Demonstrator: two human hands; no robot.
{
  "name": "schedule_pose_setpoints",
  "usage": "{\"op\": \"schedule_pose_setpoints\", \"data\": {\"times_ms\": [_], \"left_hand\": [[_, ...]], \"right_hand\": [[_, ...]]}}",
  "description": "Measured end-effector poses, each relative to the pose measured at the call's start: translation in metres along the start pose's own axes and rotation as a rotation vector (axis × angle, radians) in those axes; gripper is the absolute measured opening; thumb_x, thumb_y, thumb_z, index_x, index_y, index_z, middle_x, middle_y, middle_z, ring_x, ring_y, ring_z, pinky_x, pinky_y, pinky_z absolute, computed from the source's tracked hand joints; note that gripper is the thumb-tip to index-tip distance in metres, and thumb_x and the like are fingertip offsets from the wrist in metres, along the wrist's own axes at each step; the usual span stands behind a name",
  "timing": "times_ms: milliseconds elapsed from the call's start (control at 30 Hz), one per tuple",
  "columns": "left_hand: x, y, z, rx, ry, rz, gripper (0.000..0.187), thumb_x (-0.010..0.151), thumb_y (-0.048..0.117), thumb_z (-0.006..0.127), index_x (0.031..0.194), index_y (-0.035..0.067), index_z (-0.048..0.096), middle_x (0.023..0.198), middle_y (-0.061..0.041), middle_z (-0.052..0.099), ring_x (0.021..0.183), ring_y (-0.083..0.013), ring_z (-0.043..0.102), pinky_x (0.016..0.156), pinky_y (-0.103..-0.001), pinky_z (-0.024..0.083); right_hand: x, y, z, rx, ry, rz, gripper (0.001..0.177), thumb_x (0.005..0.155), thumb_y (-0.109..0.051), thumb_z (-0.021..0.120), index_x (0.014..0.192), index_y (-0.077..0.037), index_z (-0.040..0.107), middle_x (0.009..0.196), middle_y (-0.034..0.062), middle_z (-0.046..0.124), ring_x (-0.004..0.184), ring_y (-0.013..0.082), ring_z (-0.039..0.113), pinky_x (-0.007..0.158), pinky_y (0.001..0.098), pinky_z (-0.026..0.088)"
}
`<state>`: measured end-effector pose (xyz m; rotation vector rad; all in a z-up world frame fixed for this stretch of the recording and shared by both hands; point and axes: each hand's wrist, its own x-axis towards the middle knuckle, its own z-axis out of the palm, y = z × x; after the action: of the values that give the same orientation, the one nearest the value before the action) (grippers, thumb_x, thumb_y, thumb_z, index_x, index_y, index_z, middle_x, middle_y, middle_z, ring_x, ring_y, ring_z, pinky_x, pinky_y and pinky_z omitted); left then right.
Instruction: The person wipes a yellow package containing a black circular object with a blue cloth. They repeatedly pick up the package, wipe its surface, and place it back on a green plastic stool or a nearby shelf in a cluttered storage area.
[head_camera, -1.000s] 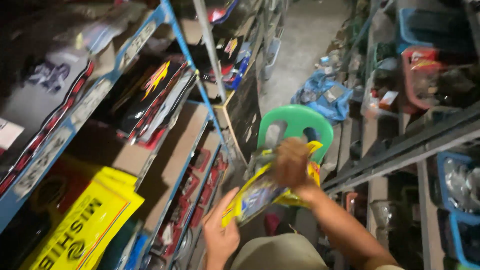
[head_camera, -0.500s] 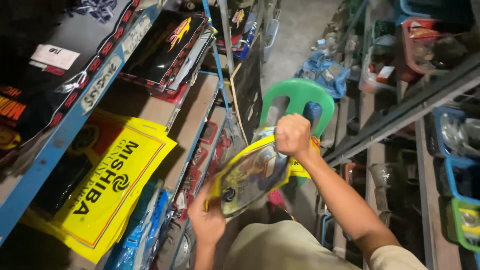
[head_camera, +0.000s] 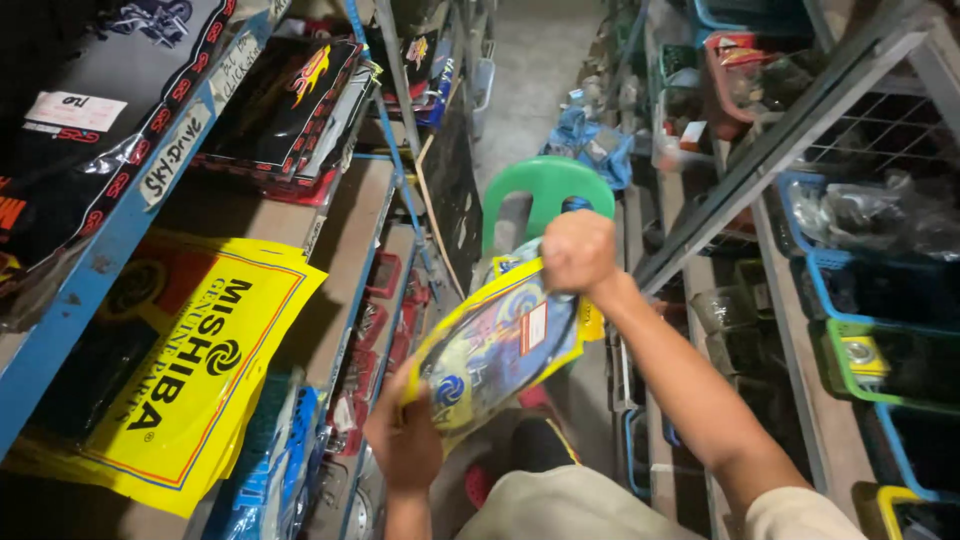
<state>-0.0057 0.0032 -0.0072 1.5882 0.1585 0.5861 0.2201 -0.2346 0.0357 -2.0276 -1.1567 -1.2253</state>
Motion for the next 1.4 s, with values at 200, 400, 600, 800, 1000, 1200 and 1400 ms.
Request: {"op": "schedule_pose_setpoints", "data": {"times_ms": [200,400,600,800,1000,1200,1400], "left_hand": [[0.003,0.012,-0.004,-0.223,0.191,-0.369,0.040,0.096,0.019,0.057,0.121,-0.011,0.065,0.107,-0.019,0.072,0.088,-0.0249,0.067,0.075,-0.034,0.055],[0.001,0.033,0.037,-0.031,-0.214,0.105,0.038,0.106,0.013,0.036,0.123,-0.014,0.057,0.124,-0.020,0.066,0.101,-0.0235,0.064,0.097,-0.037,0.051],[0.016,0.048,0.069,-0.807,-0.021,-0.355,0.047,0.102,0.011,0.040,0.147,-0.003,0.047,0.136,-0.019,0.061,0.111,-0.0236,0.062,0.093,-0.034,0.051],[0.002,0.042,0.064,-0.996,-0.032,-0.373,0.060,0.101,0.021,0.042,0.158,0.003,0.034,0.151,-0.018,0.051,0.130,-0.0311,0.055,0.108,-0.050,0.044],[0.012,0.055,0.075,-1.017,0.196,-0.652,0.059,0.105,0.030,0.029,0.158,0.006,0.036,0.154,-0.016,0.049,0.132,-0.0307,0.050,0.115,-0.050,0.038],[0.011,0.018,0.070,-0.971,0.099,-0.496,0.052,0.107,0.025,0.035,0.154,0.002,0.041,0.141,-0.020,0.058,0.117,-0.0322,0.061,0.099,-0.047,0.050],[-0.003,-0.022,0.068,-0.959,0.038,-0.543,0.058,0.102,0.022,0.044,0.158,0.007,0.039,0.145,-0.016,0.056,0.121,-0.0315,0.057,0.103,-0.048,0.044]], "right_hand": [[-0.015,0.002,-0.062,0.147,0.327,0.592,0.042,0.110,-0.010,0.036,0.099,0.009,0.072,0.090,0.0160,0.067,0.070,0.0242,0.059,0.067,0.0329,0.048],[0.017,-0.078,-0.046,0.342,0.076,0.446,0.030,0.105,-0.016,0.041,0.114,-0.001,0.066,0.120,0.0140,0.068,0.109,0.0308,0.061,0.103,0.0440,0.046],[-0.011,-0.165,-0.050,0.324,-0.415,0.223,0.050,0.092,-0.019,0.055,0.138,0.000,0.058,0.150,0.0226,0.052,0.142,0.0553,0.040,0.115,0.0672,0.033],[-0.024,-0.085,-0.038,0.037,-0.097,0.367,0.048,0.089,-0.016,0.051,0.132,0.005,0.053,0.136,0.0261,0.055,0.124,0.0487,0.050,0.120,0.0685,0.023],[-0.028,-0.106,-0.030,0.614,0.116,0.967,0.058,0.109,-0.017,0.034,0.161,0.001,0.017,0.165,0.0191,0.029,0.149,0.0288,0.032,0.122,0.0389,0.025],[-0.106,-0.122,-0.014,0.739,0.163,1.221,0.020,0.108,-0.015,0.047,0.096,-0.004,0.058,0.086,0.0012,0.053,0.076,0.0102,0.047,0.068,0.0286,0.044],[-0.042,-0.035,-0.086,0.425,0.226,1.096,0.030,0.112,-0.023,0.043,0.096,-0.003,0.059,0.084,-0.0017,0.055,0.077,0.0067,0.045,0.069,0.0259,0.043]]}}
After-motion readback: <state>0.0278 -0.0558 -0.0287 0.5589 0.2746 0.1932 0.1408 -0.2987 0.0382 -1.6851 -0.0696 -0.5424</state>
